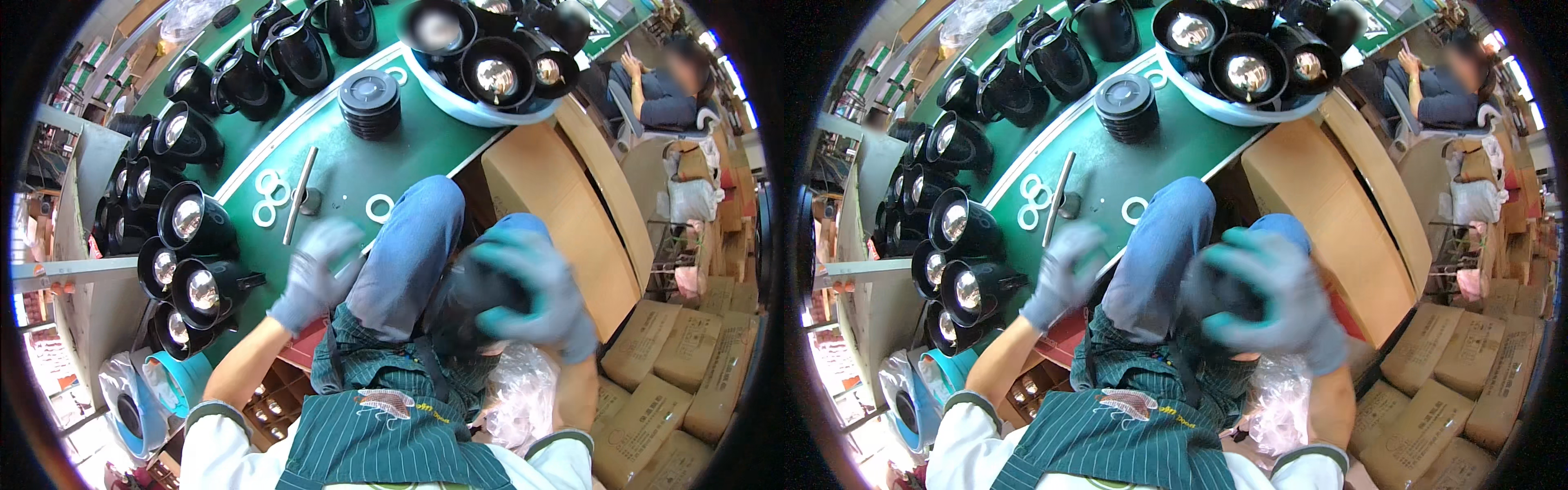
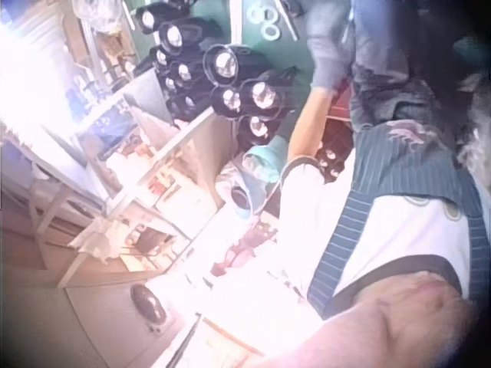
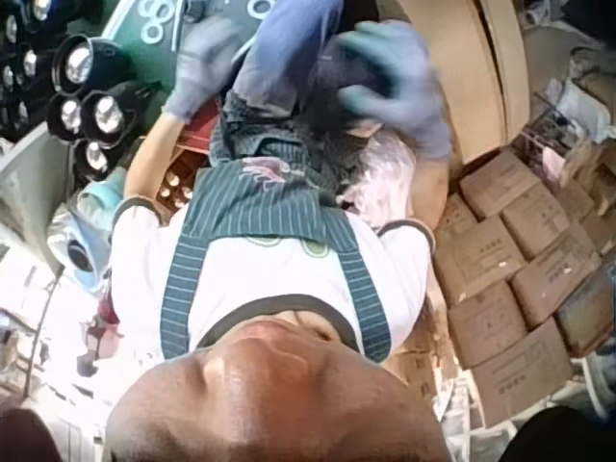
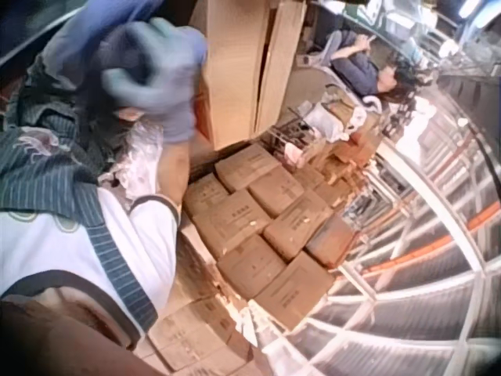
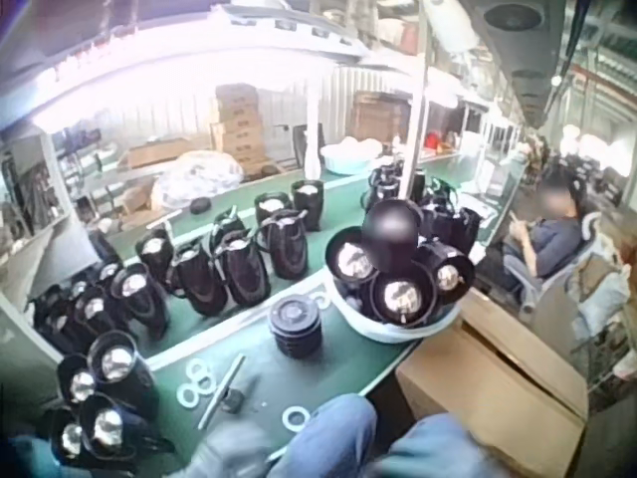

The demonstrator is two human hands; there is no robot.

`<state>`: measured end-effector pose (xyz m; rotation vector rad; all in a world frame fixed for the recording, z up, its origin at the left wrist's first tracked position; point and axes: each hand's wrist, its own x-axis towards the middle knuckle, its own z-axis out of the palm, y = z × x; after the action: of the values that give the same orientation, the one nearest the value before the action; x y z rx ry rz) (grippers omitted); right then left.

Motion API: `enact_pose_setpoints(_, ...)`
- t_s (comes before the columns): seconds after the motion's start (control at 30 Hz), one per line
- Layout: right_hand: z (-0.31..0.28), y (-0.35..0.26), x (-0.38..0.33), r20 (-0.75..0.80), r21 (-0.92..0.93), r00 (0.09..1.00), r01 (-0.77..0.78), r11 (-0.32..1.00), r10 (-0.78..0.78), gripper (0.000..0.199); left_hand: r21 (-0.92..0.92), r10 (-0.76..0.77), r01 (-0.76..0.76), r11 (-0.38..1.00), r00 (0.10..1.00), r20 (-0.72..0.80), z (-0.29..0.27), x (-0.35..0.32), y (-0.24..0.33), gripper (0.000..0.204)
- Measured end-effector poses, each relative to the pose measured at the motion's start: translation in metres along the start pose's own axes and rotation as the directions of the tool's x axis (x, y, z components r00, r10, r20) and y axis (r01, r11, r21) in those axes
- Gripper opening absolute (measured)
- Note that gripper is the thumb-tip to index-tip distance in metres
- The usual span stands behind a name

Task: The person assembles black kettles by inserting a metal rod into the base, screwing on a lid, and placing the finished unit on the table. The process is repeated for multiple kettles in a repetitive sequence.

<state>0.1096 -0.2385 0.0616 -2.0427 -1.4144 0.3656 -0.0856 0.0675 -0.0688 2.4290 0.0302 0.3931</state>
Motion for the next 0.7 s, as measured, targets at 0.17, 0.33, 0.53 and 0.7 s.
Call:
enact_pose_setpoints(0.17,0.08,-0.027,0.013,-0.236,-0.041,0.968,0.082,0.996,-0.09,0.066,0.567,-0.401,0.544,0.618,0.839,-0.368,0.021,-0.005,-0.127,0.066)
enact_pose_setpoints(0.33,0.112,0.012,0.025,-0.523,-0.057,0.853,-0.043,0.997,0.007,0.048,0.498,-0.606,0.659,0.564,0.74,-0.293,0.024,0.005,-0.146,0.063)
enact_pose_setpoints(0.53,0.11,0.045,0.039,-0.399,0.426,0.762,-0.338,0.839,0.51,0.038,0.211,-0.542,0.606,0.767,0.788,-0.293,0.003,0.017,-0.111,0.054)
enact_pose_setpoints(0.7,0.131,0.014,0.006,-0.457,0.69,0.595,-0.234,0.685,0.662,0.06,-0.243,-0.483,0.479,0.843,0.874,0.049,-0.03,0.049,-0.011,0.068)
